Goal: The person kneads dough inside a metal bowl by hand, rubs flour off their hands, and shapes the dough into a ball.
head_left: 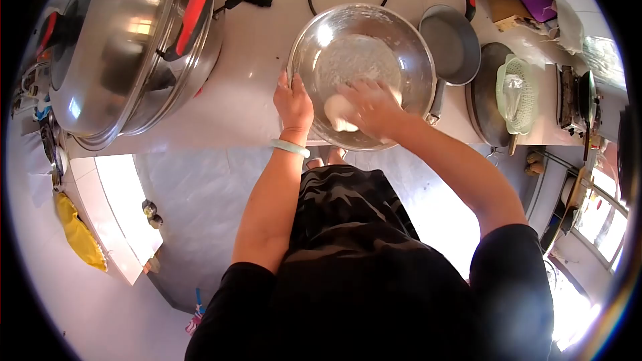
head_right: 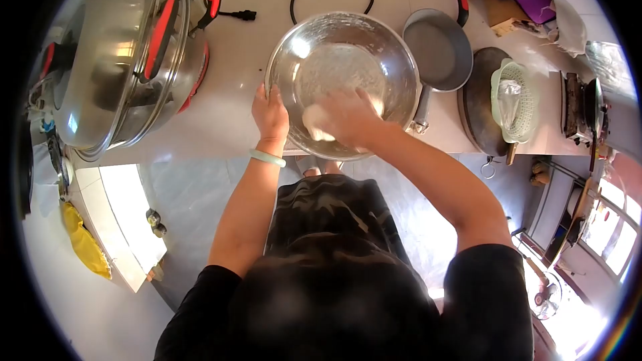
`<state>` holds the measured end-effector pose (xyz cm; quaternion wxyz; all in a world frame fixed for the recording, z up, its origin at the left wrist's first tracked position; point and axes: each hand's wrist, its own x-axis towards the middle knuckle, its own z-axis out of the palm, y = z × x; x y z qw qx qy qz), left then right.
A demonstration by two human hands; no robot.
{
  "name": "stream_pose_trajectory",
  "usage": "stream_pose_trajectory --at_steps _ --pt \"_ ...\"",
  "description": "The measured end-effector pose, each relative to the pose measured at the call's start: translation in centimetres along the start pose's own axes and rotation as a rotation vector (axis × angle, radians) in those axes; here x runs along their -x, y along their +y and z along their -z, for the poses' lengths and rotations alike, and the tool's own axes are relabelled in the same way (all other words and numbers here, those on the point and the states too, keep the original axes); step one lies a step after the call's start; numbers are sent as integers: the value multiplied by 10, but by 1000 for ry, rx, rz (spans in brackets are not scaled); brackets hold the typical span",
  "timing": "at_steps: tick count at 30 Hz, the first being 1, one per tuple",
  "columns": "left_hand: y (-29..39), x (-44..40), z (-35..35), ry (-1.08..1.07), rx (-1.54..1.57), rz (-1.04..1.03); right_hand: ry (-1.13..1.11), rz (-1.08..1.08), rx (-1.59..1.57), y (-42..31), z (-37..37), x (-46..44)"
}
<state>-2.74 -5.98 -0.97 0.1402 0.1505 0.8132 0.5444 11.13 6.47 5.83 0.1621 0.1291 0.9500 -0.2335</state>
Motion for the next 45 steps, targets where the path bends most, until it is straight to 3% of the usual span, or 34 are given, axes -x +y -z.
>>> stream_pose_trajectory --at_steps 2,5,8,11,13,15,18,21,25,31,33,35,38,39,41,44,45 --pt "8 2 3 -32 10 64 18 154 173 12 -3 37" --pt "2 2 0 22 9 -14 30 127 102 22 -24 50" --pt "2 1 1 -12 6 66 23 169 108 31 -30 28" --pt "2 -1 2 -37 -30 97 -381 -4 149 9 23 -17" --pt "-5 -1 -2 -2 -37 65 -151 11 142 53 -2 -42" --pt "-15 1 -2 21 -62 60 196 -157 -13 67 21 -68" --pt "-10 -3 -4 7 -52 87 0 -133 -512 85 60 -82" --pt "2 0 2 -19 -25 109 31 -37 -162 72 48 -70" --pt "-6 -3 0 -5 -69 48 66 -63 -56 74 32 -71" --pt "12 1 3 -20 -9 156 265 -246 -396 78 5 -80" --pt "13 2 2 -20 -13 153 234 -514 -737 62 -17 -65" --pt "6 2 1 9 -30 86 303 -595 -736 33 -18 -40" --pt "9 2 3 -15 -13 145 463 -774 -914 13 -36 -29" --pt "8 2 3 -20 -2 141 449 -787 -780 9 -33 -29" --pt "3 1 3 -33 23 132 419 -808 -510 3 -22 -29" --pt "5 1 1 -11 8 128 613 -625 -615 29 -21 -41" --pt "5 2 2 -18 -13 127 572 -537 -597 34 -14 -47"
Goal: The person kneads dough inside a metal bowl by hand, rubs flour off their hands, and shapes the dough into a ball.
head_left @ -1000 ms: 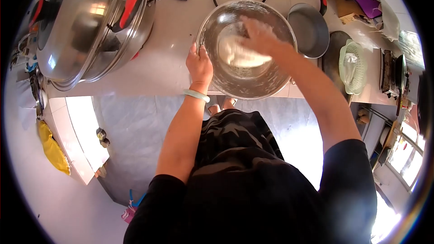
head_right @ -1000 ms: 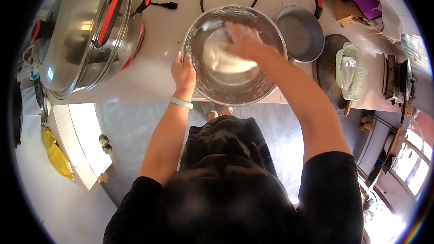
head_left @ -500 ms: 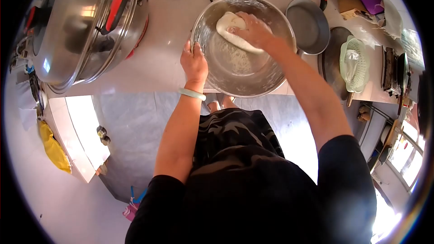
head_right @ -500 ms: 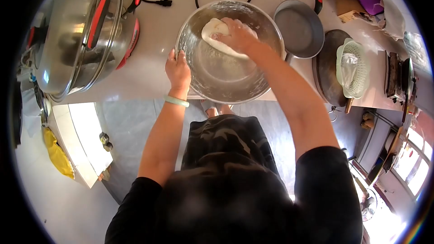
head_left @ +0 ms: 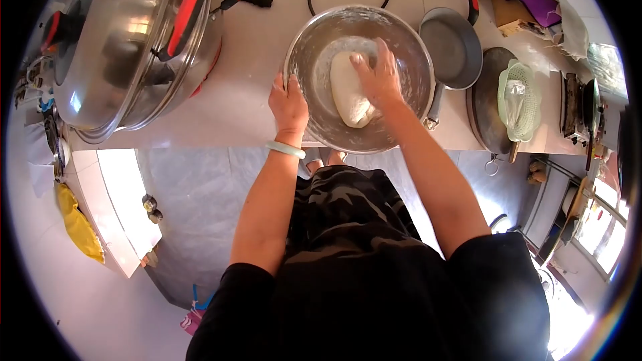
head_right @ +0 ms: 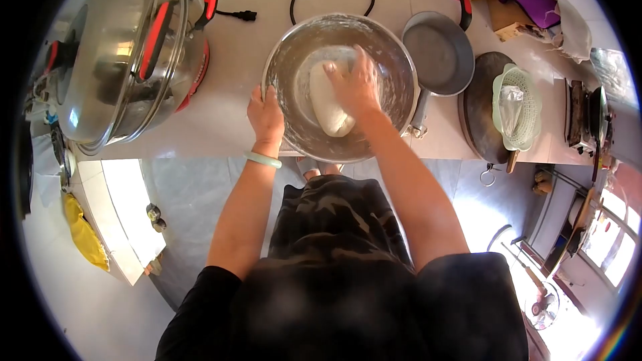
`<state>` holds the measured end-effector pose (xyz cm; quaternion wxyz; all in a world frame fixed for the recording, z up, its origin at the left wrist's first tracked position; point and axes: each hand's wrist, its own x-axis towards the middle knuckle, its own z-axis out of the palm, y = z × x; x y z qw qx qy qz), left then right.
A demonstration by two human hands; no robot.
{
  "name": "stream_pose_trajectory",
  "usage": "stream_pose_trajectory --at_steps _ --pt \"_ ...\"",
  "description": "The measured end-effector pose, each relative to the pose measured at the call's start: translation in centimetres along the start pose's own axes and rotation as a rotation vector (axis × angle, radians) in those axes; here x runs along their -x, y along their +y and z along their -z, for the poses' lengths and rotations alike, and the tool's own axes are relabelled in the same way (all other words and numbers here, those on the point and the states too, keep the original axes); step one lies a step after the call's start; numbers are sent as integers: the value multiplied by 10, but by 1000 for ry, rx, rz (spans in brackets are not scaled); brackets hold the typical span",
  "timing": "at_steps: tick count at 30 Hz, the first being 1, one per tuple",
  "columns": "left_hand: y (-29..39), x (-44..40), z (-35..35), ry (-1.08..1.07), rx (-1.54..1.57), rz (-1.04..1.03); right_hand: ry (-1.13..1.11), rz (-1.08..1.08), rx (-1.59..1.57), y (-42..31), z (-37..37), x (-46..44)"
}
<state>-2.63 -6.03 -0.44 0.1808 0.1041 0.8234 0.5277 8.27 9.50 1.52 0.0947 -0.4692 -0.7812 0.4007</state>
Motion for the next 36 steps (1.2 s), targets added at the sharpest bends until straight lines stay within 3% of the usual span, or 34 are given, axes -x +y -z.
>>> stream_pose_trajectory --at_steps 3,6,7,10,16,21,23,28,29,33,36 --pt "-1 0 3 -3 -13 -7 -128 240 62 -13 -8 -25" --pt "0 3 1 22 51 -21 -231 302 324 -16 -25 -13" --pt "2 4 1 33 56 -21 -106 338 338 -11 -34 -6" --pt "7 3 -1 31 78 -12 -43 428 417 -12 -43 -9" --pt "7 5 0 7 41 15 -158 336 490 -37 -48 -45" --pt "-6 4 -4 50 31 -12 -257 398 523 -33 -47 -58" --pt "-11 4 -7 75 31 -43 -318 526 430 -9 -41 -47" --pt "-11 3 -9 110 26 -94 -505 402 546 -65 53 27" --pt "-15 2 -10 124 16 -105 -412 431 441 -62 56 19" --pt "-12 0 -8 126 -73 -140 -612 507 502 -27 7 -12" --pt "-12 8 -6 87 -33 -73 -812 390 307 -28 21 -1"
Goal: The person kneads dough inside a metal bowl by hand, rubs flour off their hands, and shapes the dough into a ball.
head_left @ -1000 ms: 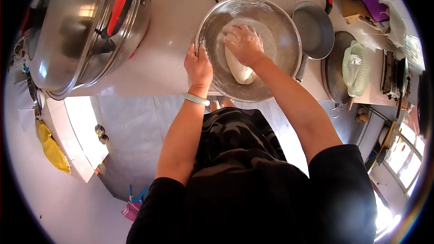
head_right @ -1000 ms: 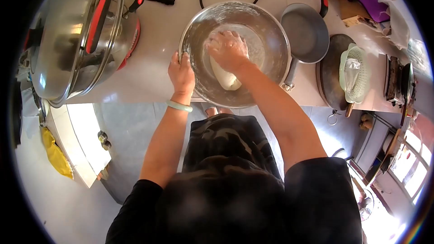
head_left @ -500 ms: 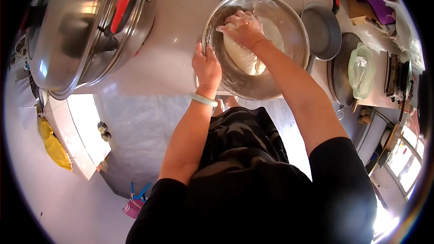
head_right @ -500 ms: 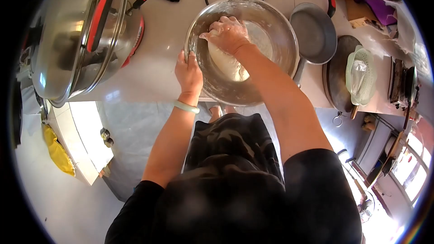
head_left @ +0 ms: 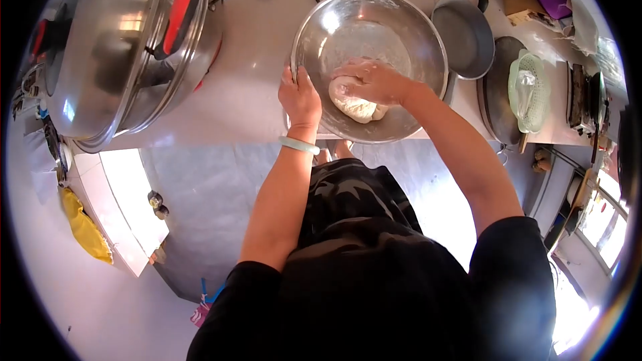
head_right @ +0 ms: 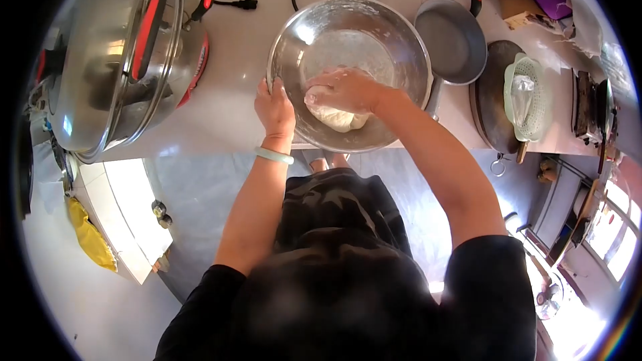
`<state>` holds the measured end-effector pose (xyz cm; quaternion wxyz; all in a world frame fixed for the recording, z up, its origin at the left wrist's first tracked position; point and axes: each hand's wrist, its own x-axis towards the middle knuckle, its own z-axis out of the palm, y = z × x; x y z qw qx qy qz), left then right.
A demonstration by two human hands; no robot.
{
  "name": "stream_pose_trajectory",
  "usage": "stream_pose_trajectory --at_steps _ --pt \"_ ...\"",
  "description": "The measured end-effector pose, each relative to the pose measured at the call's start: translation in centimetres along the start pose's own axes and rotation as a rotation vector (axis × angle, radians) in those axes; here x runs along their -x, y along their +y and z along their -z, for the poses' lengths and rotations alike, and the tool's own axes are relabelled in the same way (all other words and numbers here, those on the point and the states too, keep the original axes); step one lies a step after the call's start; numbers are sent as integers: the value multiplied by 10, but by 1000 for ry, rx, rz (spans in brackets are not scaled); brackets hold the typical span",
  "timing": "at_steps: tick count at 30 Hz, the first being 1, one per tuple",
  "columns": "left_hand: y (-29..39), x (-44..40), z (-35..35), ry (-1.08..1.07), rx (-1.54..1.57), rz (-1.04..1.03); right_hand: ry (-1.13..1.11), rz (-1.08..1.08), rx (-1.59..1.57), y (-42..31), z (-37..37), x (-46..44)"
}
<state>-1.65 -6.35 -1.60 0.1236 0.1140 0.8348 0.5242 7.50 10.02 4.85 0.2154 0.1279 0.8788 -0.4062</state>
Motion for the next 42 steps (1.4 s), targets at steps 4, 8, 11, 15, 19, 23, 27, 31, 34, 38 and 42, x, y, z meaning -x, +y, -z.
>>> stream_pose_trajectory --at_steps 4,8,11,15,19,23,27,31,34,38,42 --pt "9 -3 1 -41 69 86 344 110 131 16 -39 39" --pt "11 -2 0 -9 110 94 563 -9 245 -7 -59 71" --pt "9 -2 0 -12 132 -2 591 -118 398 -3 -71 45" --pt "16 -5 2 -50 138 76 574 -181 368 14 -51 -5" --pt "11 -1 4 -95 134 112 635 -187 344 35 -27 -44" --pt "-1 -2 -4 -39 159 25 632 -205 368 37 -3 -61" --pt "1 -3 -1 -67 53 41 514 -158 268 38 -9 -45" --pt "7 -6 -3 -59 132 50 146 -367 138 -28 27 6" --pt "7 -5 0 -70 106 23 147 -324 351 -1 -7 -11" --pt "-4 -8 -5 -44 139 -34 205 -231 388 -21 -28 -11" --pt "10 -7 -2 -60 182 25 166 -29 378 -10 -27 47"
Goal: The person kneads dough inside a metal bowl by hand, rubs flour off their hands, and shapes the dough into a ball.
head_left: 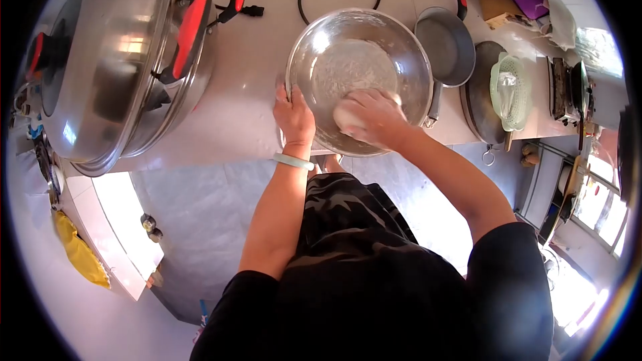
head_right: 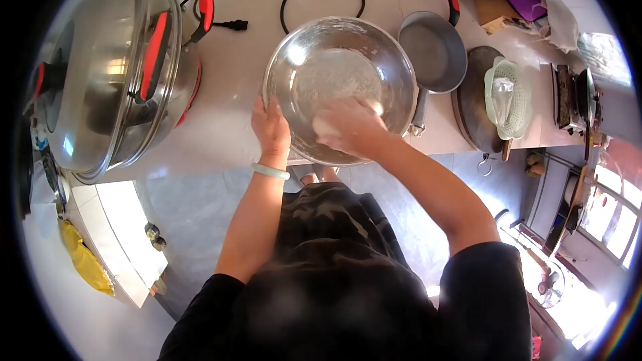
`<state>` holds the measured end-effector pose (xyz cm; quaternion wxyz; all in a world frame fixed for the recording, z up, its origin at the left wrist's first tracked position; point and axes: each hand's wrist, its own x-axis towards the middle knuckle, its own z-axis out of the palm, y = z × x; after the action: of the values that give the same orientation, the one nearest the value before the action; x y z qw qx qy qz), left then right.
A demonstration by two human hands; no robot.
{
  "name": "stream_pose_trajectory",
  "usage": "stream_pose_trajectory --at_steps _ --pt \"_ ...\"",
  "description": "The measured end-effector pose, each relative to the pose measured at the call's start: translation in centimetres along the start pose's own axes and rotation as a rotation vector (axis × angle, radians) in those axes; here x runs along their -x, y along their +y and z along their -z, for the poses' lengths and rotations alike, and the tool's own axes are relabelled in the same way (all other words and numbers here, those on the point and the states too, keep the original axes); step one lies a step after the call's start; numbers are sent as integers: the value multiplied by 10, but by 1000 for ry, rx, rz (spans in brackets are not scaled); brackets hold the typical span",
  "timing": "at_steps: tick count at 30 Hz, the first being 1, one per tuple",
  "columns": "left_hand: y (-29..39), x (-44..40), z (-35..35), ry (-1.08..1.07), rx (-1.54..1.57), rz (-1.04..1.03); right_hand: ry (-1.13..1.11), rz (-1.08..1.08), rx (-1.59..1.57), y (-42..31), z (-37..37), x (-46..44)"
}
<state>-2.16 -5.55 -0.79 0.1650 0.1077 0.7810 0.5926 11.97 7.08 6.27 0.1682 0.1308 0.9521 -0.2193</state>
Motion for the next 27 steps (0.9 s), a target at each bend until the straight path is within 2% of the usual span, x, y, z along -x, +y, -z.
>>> stream_pose_trajectory --at_steps 2,4,7,13,16,17,20,21,24,27 --pt "3 2 5 -55 -83 87 93 53 55 15 -12 10" --pt "-8 2 3 -28 -86 41 161 55 139 27 -24 1" --pt "-1 0 -1 14 -54 7 164 -104 182 20 -28 -35" --pt "-2 4 4 -23 -86 22 520 -87 74 51 -16 -101" --pt "-8 2 3 -18 -146 23 548 -149 31 57 -6 -115" --pt "-9 0 3 -15 -165 21 488 -217 -15 53 -7 -112" --pt "-4 1 2 -14 -70 28 263 -207 50 41 -15 -87" --pt "-2 1 2 -12 -92 26 100 -195 -76 33 -1 -72" --pt "4 0 2 7 -108 17 -51 -113 -216 16 20 -32" --pt "-4 2 -1 23 -48 -4 -93 -198 -100 -15 39 -11"
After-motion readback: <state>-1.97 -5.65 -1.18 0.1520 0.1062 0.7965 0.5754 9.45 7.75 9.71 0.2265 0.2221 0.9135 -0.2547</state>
